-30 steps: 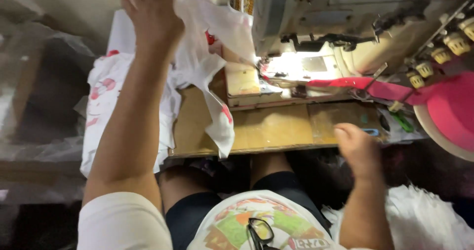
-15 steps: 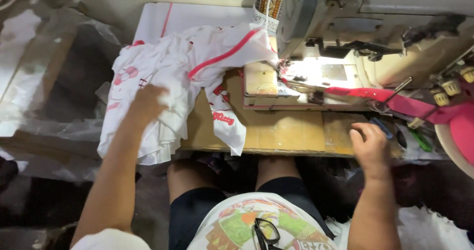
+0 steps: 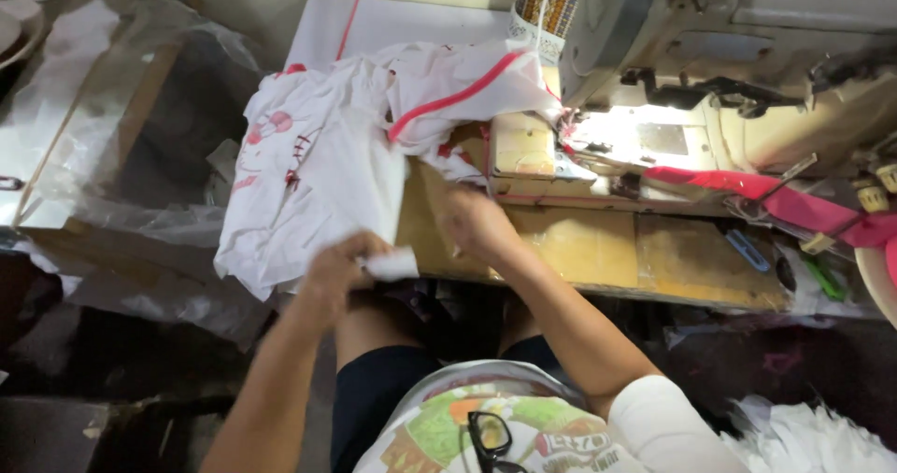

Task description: The person is sorting through a pile of white fabric garment pieces, unfolding each one to inspect it and then stacking them neatly on a workbench.

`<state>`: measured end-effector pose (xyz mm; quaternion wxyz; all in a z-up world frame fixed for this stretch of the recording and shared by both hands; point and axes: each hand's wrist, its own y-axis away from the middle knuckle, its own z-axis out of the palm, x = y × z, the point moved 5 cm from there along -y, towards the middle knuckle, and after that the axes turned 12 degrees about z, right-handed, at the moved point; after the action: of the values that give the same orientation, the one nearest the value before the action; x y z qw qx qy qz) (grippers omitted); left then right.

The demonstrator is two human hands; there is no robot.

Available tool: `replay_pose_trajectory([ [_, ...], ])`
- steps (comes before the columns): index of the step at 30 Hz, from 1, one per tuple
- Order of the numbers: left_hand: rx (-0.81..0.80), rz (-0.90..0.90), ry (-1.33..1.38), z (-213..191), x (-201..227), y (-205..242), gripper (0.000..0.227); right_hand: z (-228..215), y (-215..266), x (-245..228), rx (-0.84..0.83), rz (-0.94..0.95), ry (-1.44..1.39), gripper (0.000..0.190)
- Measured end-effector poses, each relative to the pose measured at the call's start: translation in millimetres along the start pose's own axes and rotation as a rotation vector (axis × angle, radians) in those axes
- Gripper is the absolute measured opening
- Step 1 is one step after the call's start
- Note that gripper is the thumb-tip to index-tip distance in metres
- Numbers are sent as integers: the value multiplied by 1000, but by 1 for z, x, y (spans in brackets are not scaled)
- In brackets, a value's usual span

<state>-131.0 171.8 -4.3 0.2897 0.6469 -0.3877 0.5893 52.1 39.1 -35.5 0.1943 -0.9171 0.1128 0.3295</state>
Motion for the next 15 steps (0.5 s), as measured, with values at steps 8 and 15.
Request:
replay_pose_trajectory([
  [8,-755,217,1149,73,132,107,26,20,-12,-97,-68,-362,218,38],
  [15,-97,604,1155,-60,186,80,23,-34,82,-107,-969,-109,-670,39],
])
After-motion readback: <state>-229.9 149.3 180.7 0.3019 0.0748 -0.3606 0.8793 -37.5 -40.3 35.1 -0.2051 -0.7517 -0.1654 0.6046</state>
